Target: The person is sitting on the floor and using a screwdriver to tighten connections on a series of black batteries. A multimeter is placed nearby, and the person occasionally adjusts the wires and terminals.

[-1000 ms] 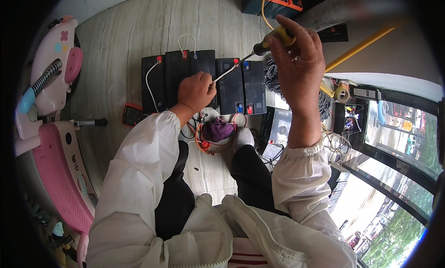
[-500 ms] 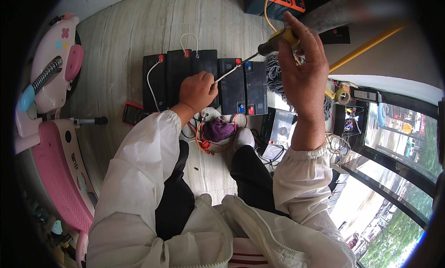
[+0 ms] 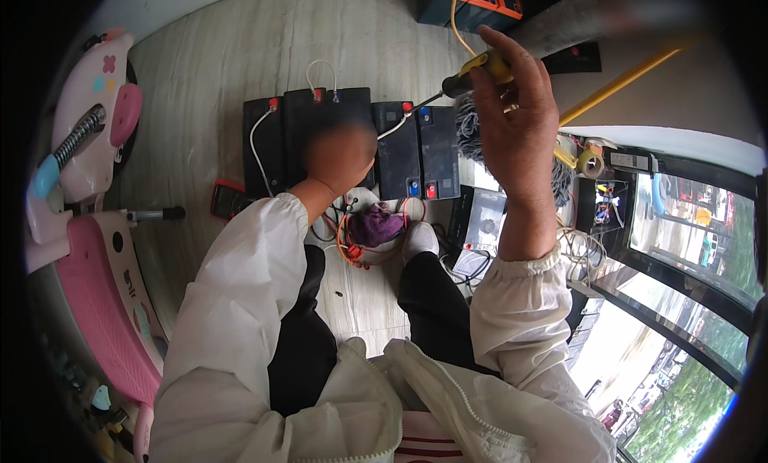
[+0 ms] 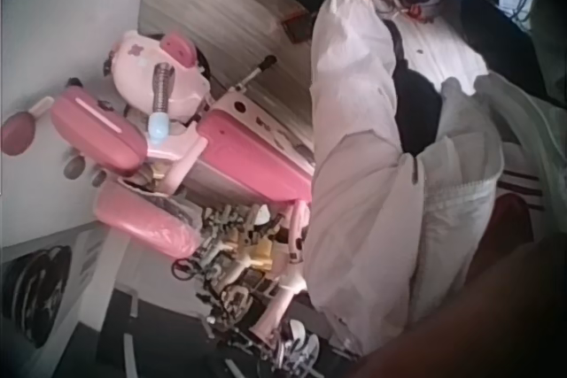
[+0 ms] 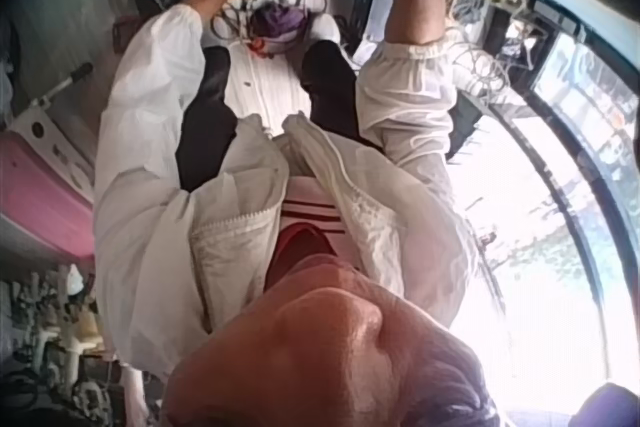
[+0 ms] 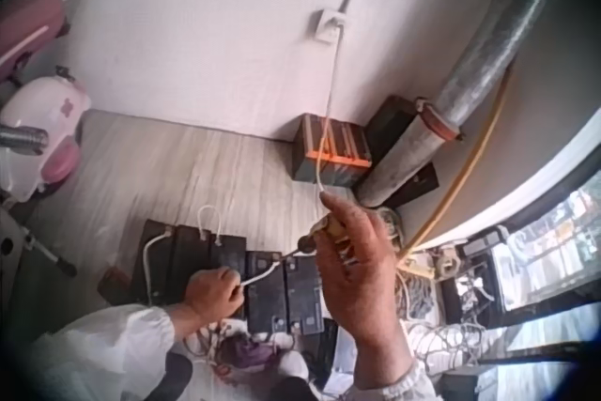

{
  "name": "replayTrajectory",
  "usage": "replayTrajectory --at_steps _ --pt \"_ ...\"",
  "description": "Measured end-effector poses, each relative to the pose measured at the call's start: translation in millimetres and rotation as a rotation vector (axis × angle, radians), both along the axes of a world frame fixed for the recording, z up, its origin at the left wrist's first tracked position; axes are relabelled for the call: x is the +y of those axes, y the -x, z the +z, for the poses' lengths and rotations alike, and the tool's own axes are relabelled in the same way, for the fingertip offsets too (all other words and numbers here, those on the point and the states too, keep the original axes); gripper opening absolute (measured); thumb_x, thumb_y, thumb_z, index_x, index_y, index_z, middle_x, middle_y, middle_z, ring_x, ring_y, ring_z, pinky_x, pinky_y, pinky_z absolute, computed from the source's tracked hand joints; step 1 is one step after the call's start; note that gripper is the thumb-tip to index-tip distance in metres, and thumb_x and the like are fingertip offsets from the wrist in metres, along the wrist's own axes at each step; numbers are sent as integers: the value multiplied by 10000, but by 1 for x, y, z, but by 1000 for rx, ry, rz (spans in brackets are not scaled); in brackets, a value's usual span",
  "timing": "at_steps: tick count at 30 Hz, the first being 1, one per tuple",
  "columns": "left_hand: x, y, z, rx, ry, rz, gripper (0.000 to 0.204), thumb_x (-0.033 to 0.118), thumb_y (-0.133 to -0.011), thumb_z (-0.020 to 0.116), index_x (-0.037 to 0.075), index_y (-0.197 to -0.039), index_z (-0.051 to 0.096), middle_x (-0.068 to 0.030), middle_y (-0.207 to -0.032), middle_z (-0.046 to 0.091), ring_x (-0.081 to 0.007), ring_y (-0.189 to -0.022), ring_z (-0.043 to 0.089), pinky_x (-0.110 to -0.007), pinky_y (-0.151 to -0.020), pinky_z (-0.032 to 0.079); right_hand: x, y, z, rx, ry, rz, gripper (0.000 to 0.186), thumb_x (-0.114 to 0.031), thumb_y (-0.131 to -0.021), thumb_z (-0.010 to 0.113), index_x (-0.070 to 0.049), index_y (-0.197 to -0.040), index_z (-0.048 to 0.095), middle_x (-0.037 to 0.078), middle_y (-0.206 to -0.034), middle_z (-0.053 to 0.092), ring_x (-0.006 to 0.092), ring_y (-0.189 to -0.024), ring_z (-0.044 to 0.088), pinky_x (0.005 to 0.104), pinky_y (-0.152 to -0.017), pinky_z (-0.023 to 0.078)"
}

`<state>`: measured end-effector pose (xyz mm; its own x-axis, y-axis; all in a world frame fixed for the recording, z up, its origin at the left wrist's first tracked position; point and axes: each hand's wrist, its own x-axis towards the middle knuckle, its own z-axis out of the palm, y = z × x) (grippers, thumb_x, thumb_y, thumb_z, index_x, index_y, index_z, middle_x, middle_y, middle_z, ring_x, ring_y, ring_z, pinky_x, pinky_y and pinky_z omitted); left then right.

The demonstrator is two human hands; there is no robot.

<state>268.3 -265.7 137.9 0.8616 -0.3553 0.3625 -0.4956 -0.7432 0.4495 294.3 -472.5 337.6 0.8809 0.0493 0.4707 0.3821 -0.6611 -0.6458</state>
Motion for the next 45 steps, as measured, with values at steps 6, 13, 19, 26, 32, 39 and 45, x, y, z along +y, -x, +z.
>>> replayTrajectory --at_steps 6,13,19,26,32,39,45 --pt "-42 -14 29 308 -193 35 208 224 -824 721 80 -838 572 -105 -811 651 -323 -744 679 -460 -616 541 -4 2 -2 -1 22 -7 405 -32 -920 725 -160 -1301 672 103 -1118 647 217 -930 678 322 -768 577" --pt "-60 -27 10 255 -192 167 302 332 -843 759 67 -844 613 -117 -807 678 -329 -749 699 -469 -630 556 1 3 -1 -12 17 1 419 -23 -915 726 -166 -1305 670 115 -1113 634 227 -918 675 323 -763 582" --pt "-65 -36 5 365 -156 219 245 288 -901 698 54 -881 628 -149 -848 703 -370 -792 708 -490 -689 567 -2 4 -1 -19 12 -1 427 -14 -912 721 -160 -1310 668 118 -1082 625 231 -925 676 328 -769 586" --pt "-63 -47 25 594 -172 187 284 324 -983 590 70 -916 696 -136 -889 738 -365 -854 722 -491 -727 564 -3 7 1 3 -17 5 431 -10 -908 721 -148 -1312 665 117 -1067 621 236 -915 672 330 -763 583" --pt "-59 -57 25 655 -224 172 344 366 -994 582 66 -931 740 -146 -919 743 -362 -918 722 -490 -755 570 -6 6 -2 -14 -6 14 436 -9 -904 724 -145 -1313 663 120 -1061 621 240 -908 671 338 -754 586" --pt "-61 -62 22 583 -261 221 385 390 -974 604 42 -877 737 -180 -892 728 -395 -881 708 -519 -753 557 -5 7 1 -12 -9 13 439 -11 -897 732 -139 -1311 665 125 -1049 620 249 -888 670 344 -750 584" --pt "-61 -60 14 533 -208 243 386 405 -978 600 54 -882 727 -178 -862 724 -394 -849 709 -525 -728 547 -4 9 0 -1 -14 21 452 -17 -888 746 -143 -1314 666 124 -1048 620 249 -895 665 346 -757 579"
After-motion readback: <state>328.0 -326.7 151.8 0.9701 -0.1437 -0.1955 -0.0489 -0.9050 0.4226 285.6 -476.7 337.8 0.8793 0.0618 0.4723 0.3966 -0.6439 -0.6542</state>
